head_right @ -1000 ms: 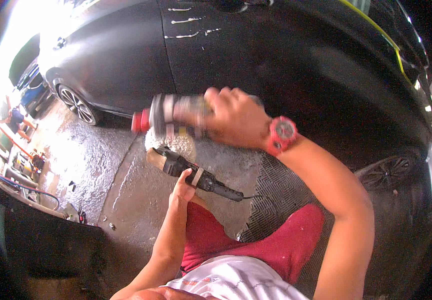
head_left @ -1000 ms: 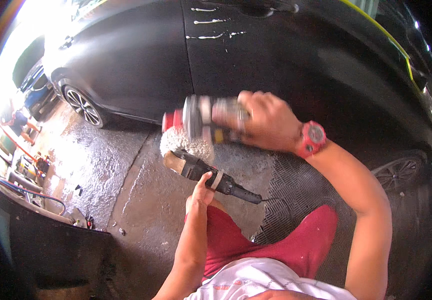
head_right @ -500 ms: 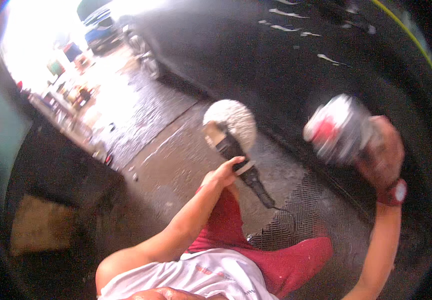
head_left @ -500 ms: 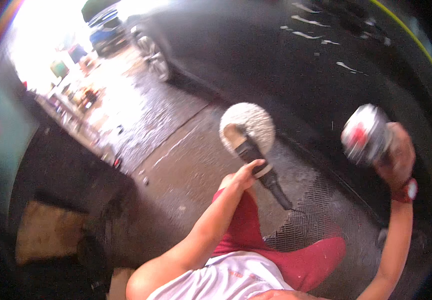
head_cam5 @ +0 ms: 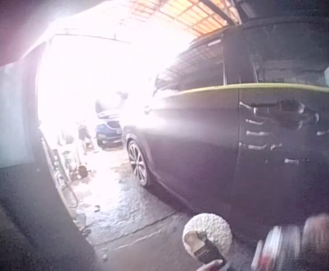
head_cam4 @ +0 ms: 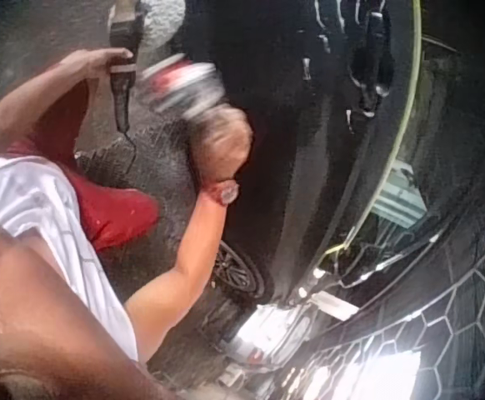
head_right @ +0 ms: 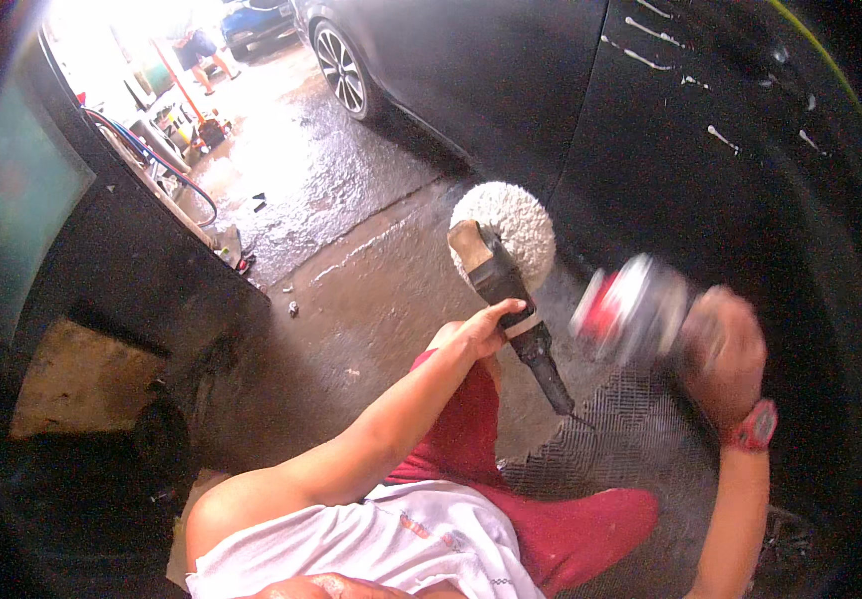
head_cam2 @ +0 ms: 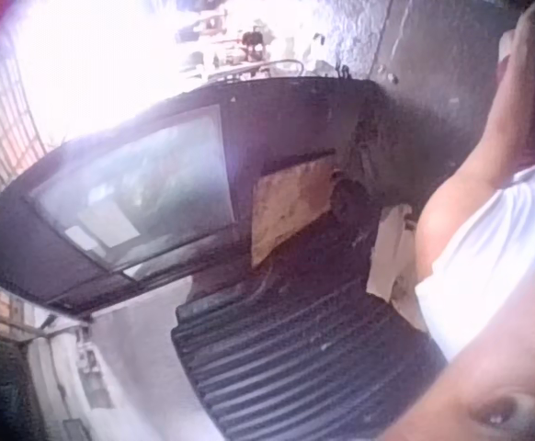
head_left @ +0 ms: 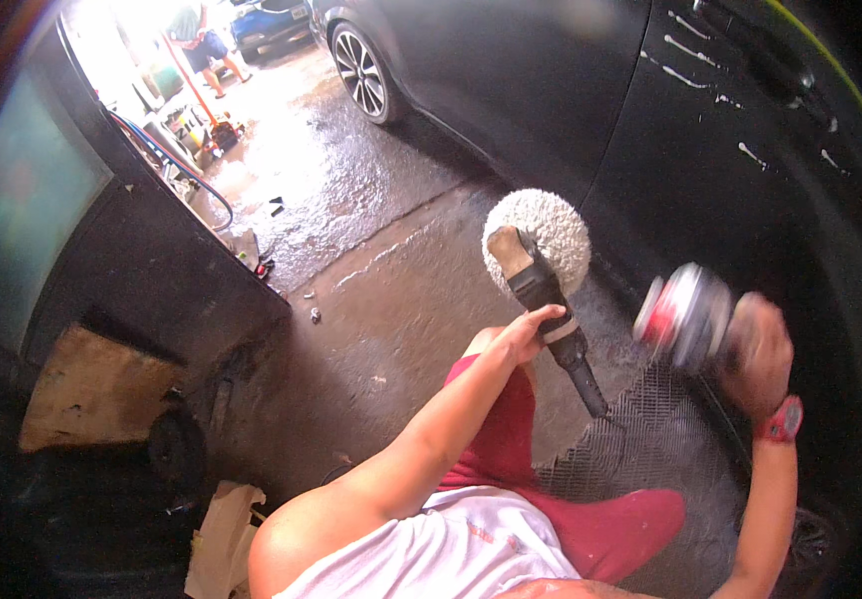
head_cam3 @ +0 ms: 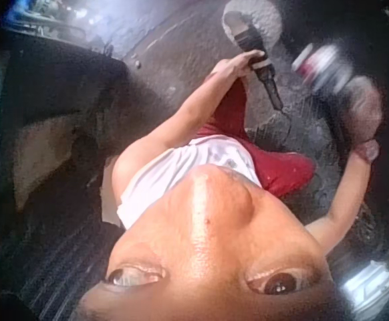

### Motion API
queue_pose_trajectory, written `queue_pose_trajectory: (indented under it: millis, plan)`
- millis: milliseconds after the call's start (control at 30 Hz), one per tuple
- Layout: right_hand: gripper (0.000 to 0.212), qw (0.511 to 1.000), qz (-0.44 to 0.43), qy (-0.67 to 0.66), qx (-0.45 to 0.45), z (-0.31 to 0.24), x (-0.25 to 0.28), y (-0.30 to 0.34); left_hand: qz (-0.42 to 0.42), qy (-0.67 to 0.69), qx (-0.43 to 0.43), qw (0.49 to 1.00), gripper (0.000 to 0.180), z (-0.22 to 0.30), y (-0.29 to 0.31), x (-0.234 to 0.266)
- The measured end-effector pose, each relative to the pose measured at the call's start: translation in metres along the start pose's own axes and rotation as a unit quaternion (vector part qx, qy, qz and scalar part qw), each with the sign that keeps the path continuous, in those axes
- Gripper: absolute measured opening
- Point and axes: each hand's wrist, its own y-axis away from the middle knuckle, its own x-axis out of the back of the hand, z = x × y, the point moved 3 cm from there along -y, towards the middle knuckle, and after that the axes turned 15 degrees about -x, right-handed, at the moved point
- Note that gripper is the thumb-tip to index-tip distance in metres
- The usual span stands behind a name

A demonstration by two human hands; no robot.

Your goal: The person uses a rotary polisher to buff the side panel of a black car. They apply a white polishing compound from a bottle onto the car's surface and the polishing pad, then continue buffing the area with the machine.

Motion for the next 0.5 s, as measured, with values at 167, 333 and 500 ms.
queue_pose_trajectory:
  millis: [167,333,500]
  plan:
    - [0.1,0.987,0.04,0.03,-0.151,0.001,-0.02,-0.034,-0.002,0.011,0.033,0.999,0.043,-0.003,-0.007,0.009]
    - [0.058,0.974,0.029,-0.051,0.217,-0.08,-0.019,-0.02,0.052,0.065,0.105,0.991,0.043,-0.002,0.003,0.008]
    - [0.078,0.968,-0.091,0.079,-0.222,-0.005,-0.068,-0.069,0.018,0.019,0.026,0.999,0.05,-0.012,-0.008,0.013]
